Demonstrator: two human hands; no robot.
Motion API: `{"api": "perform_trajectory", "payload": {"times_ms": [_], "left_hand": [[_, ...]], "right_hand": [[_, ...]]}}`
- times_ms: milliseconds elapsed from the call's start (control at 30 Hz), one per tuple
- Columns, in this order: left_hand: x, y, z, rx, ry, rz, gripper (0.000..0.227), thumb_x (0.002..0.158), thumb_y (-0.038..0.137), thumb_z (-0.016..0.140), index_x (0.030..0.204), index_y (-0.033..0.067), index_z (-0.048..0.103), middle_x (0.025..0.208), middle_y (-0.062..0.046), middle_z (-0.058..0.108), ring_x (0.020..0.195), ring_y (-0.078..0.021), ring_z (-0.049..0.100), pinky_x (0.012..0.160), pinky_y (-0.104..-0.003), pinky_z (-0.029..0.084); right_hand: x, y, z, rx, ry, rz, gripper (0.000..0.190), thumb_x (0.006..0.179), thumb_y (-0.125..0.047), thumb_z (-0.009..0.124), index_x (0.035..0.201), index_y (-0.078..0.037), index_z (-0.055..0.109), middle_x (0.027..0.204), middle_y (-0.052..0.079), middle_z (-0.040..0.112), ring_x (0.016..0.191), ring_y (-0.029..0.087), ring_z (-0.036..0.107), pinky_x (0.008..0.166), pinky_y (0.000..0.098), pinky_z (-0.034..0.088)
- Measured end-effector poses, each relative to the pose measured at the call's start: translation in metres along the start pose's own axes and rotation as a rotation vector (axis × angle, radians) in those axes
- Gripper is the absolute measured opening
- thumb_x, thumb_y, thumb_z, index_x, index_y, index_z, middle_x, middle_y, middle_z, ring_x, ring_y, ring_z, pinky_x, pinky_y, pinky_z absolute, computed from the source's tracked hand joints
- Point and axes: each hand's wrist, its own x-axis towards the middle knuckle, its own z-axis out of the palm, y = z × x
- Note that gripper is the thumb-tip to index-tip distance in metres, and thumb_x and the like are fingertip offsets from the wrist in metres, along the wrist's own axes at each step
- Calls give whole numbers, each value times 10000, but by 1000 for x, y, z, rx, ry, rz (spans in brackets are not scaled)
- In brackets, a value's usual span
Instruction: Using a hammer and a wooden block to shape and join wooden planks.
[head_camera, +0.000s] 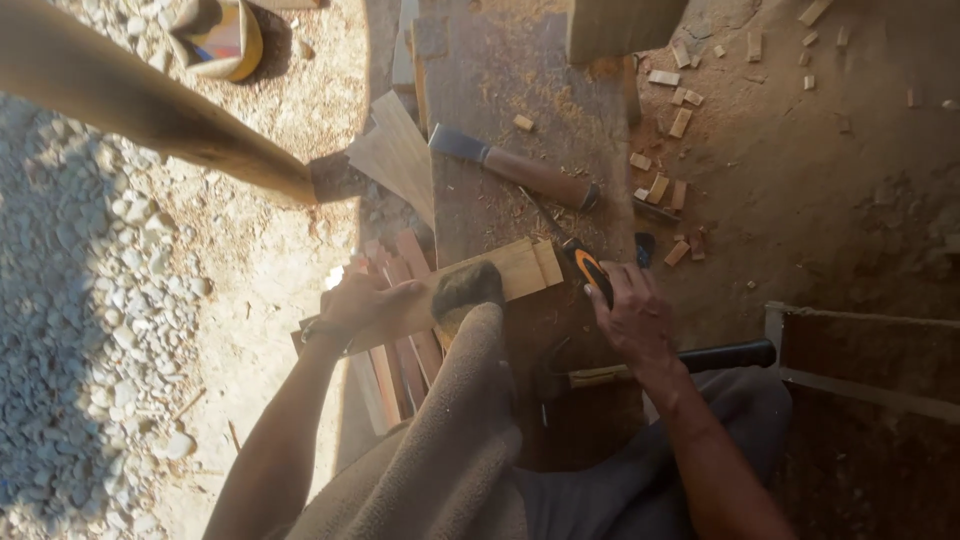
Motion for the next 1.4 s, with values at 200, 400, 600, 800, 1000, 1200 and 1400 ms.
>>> {"api": "perform_trajectory", "payload": {"times_ms": [200,400,600,800,1000,1200,1400], "left_hand": [[27,-16,18,115,9,95,957,991,1000,445,1124,155,876,1035,-128,850,1026,-327,845,938,-469,629],[2,46,1,-45,315,339,675,1047,795,672,1242,161,798,1129,-135,788,1137,-377,798,945,-541,628],[60,106,20,212,701,815,418,1061,508,817,1392,261,752,1210,-82,725,1092,-353,784,875,-460,625],[90,224,29,676,641,1101,847,888,66,760,1671,233,483,1612,-62,598,1456,-342,544,1253,-559,440],[109,257,40,759,524,1065,447,967,307,824,1385,212,698,1253,-63,788,1082,-286,772,1113,-593,489],[60,261,-2,465,743,1274,465,1034,85,747,1422,305,613,1153,-18,804,925,-220,767,907,-375,639],[-74,284,-81,-481,-47,1588,759,1193,163,753,1806,271,319,1824,-153,484,1640,-417,577,1427,-679,526]], "right_hand": [[8,-39,-10,-201,173,-132,477,1109,-168,684,1573,-63,654,1391,158,659,1328,358,692,1126,505,609],[35,-64,40,-354,254,-661,677,1001,-122,529,1677,-123,576,1760,146,545,1668,316,462,1389,596,289],[-27,-71,9,-664,75,-517,515,949,-186,673,1456,-138,745,1484,136,772,1550,327,605,1384,682,279],[-71,-56,-36,-139,22,-246,445,1023,-138,615,1432,9,706,1468,173,745,1491,363,622,1321,589,399],[-105,-7,-33,-105,37,-43,494,950,-174,692,1429,-56,709,1492,77,733,1501,295,610,1322,572,398],[-103,-12,-64,57,96,50,472,932,-122,776,1398,-66,729,1325,110,786,1283,340,727,1198,541,528],[-31,-47,-176,537,253,103,864,977,-372,778,1674,-2,426,1549,228,643,1399,371,655,1174,534,539]]}}
